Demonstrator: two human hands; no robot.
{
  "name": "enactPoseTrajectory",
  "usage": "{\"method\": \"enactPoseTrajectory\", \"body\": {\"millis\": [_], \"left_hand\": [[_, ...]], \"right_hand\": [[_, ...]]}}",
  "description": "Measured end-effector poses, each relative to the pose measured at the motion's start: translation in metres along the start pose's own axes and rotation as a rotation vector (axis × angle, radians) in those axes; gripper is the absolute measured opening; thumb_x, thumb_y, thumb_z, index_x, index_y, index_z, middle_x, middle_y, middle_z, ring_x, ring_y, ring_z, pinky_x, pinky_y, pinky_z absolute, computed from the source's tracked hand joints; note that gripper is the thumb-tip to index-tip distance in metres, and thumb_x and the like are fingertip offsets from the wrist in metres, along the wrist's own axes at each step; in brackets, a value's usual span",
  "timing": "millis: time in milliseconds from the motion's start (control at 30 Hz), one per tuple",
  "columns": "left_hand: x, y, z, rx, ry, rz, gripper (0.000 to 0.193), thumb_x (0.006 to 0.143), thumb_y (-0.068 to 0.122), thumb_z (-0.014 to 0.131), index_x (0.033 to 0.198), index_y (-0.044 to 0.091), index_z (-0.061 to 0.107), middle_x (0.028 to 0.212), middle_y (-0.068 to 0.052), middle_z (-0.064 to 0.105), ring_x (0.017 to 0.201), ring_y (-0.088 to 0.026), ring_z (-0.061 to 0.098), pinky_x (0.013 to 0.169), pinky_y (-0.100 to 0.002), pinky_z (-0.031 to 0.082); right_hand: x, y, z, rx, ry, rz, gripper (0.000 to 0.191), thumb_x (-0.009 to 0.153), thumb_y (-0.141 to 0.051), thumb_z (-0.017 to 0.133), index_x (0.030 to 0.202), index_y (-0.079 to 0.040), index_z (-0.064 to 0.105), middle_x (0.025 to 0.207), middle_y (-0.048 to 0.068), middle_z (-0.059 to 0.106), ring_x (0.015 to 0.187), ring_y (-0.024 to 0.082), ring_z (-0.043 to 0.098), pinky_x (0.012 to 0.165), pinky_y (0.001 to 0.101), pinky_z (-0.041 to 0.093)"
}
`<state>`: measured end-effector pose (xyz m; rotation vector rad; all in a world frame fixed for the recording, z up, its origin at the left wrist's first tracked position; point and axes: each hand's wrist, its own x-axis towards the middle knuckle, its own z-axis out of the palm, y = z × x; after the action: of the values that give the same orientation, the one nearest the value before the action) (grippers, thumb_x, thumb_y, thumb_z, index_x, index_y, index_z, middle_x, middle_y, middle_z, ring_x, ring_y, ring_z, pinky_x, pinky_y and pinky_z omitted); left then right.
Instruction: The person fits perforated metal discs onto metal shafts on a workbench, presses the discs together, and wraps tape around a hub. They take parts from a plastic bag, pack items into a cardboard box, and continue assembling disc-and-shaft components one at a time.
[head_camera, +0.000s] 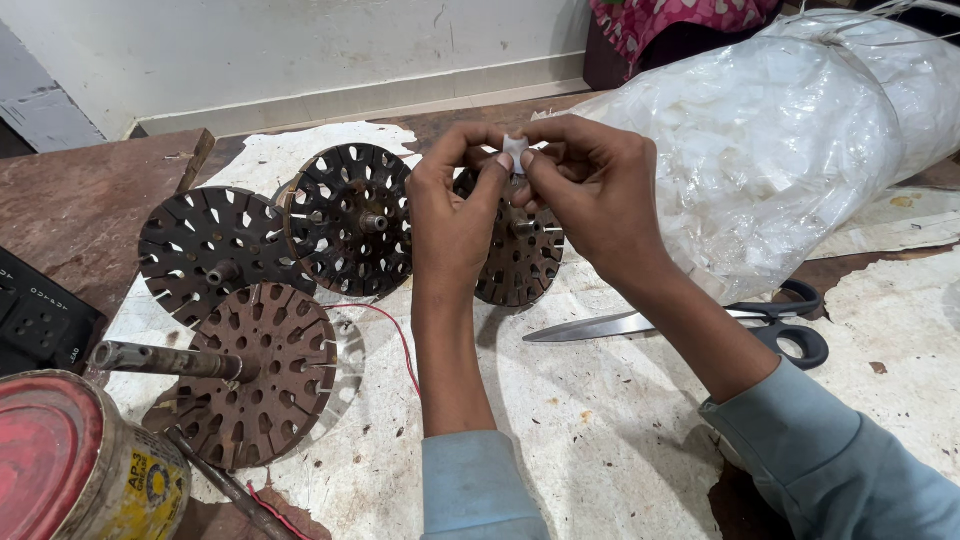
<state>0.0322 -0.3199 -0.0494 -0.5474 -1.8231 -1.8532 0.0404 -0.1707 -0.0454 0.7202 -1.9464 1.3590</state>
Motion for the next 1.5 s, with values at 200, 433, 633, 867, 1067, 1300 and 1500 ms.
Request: {"method": "enactPoseTrajectory", "body": {"millis": [200, 433, 633, 867, 1067, 1300, 1500], "left_hand": [[0.001, -0.003, 0.003, -0.118, -0.035, 0.013, 0.011, 0.093, 0.0, 0.061, 0.095, 0.007, 0.068, 0.07, 0.0, 0.063, 0.062, -0.006, 0.06, 0.053, -0.023, 0.05], [0.003, -0.015, 0.0, -0.296, 0.054, 0.114, 0.013, 0.088, -0.006, 0.061, 0.091, 0.005, 0.068, 0.077, -0.001, 0.066, 0.069, -0.006, 0.064, 0.062, -0.022, 0.058], [0.007, -0.024, -0.001, -0.334, 0.118, 0.113, 0.008, 0.086, -0.004, 0.067, 0.087, 0.003, 0.069, 0.077, -0.001, 0.064, 0.071, -0.006, 0.054, 0.066, -0.021, 0.041], [0.006, -0.024, -0.007, -0.448, 0.096, 0.023, 0.01, 0.084, -0.004, 0.065, 0.079, 0.004, 0.066, 0.077, -0.001, 0.065, 0.071, -0.006, 0.058, 0.068, -0.023, 0.046], [0.007, -0.024, -0.009, -0.376, 0.012, 0.014, 0.011, 0.086, -0.002, 0.062, 0.077, 0.005, 0.063, 0.073, 0.001, 0.06, 0.068, -0.005, 0.05, 0.064, -0.022, 0.04], [0.009, -0.023, -0.007, -0.281, -0.024, 0.061, 0.008, 0.089, 0.004, 0.06, 0.084, 0.005, 0.066, 0.076, -0.001, 0.064, 0.072, -0.008, 0.058, 0.07, -0.024, 0.047], [0.007, -0.025, 0.009, 0.509, 0.413, 0.38, 0.028, 0.102, 0.024, 0.061, 0.102, -0.002, 0.072, 0.097, -0.018, 0.067, 0.09, -0.025, 0.066, 0.078, -0.035, 0.054]], "right_hand": [[0.006, 0.009, 0.007, 0.277, -0.036, 0.093, 0.007, 0.098, 0.005, 0.059, 0.096, 0.005, 0.066, 0.075, 0.011, 0.068, 0.062, 0.011, 0.07, 0.054, 0.0234, 0.059], [0.0, -0.002, 0.006, -0.037, -0.097, -0.083, 0.012, 0.098, 0.005, 0.066, 0.109, 0.003, 0.068, 0.091, 0.011, 0.074, 0.081, 0.015, 0.074, 0.072, 0.0268, 0.064], [-0.001, -0.005, 0.005, -0.394, -0.074, -0.424, 0.041, 0.096, 0.0, 0.075, 0.134, 0.005, 0.059, 0.108, 0.015, 0.073, 0.099, 0.025, 0.076, 0.087, 0.0332, 0.064], [-0.005, -0.001, 0.006, -0.4, -0.057, -0.489, 0.03, 0.094, -0.003, 0.078, 0.121, -0.001, 0.067, 0.112, 0.015, 0.073, 0.101, 0.025, 0.076, 0.084, 0.0316, 0.065], [-0.004, 0.0, 0.001, -0.37, -0.105, -0.451, 0.02, 0.094, -0.005, 0.078, 0.112, -0.001, 0.072, 0.105, 0.012, 0.075, 0.093, 0.021, 0.077, 0.077, 0.0286, 0.066], [0.002, 0.0, -0.001, -0.212, -0.072, -0.283, 0.011, 0.093, -0.005, 0.078, 0.104, -0.001, 0.076, 0.095, 0.009, 0.077, 0.084, 0.015, 0.078, 0.076, 0.026, 0.066], [0.014, 0.01, -0.006, -0.186, -0.025, 0.159, 0.007, 0.088, -0.007, 0.076, 0.093, -0.002, 0.078, 0.078, 0.008, 0.078, 0.07, 0.01, 0.077, 0.064, 0.0241, 0.063]]}}
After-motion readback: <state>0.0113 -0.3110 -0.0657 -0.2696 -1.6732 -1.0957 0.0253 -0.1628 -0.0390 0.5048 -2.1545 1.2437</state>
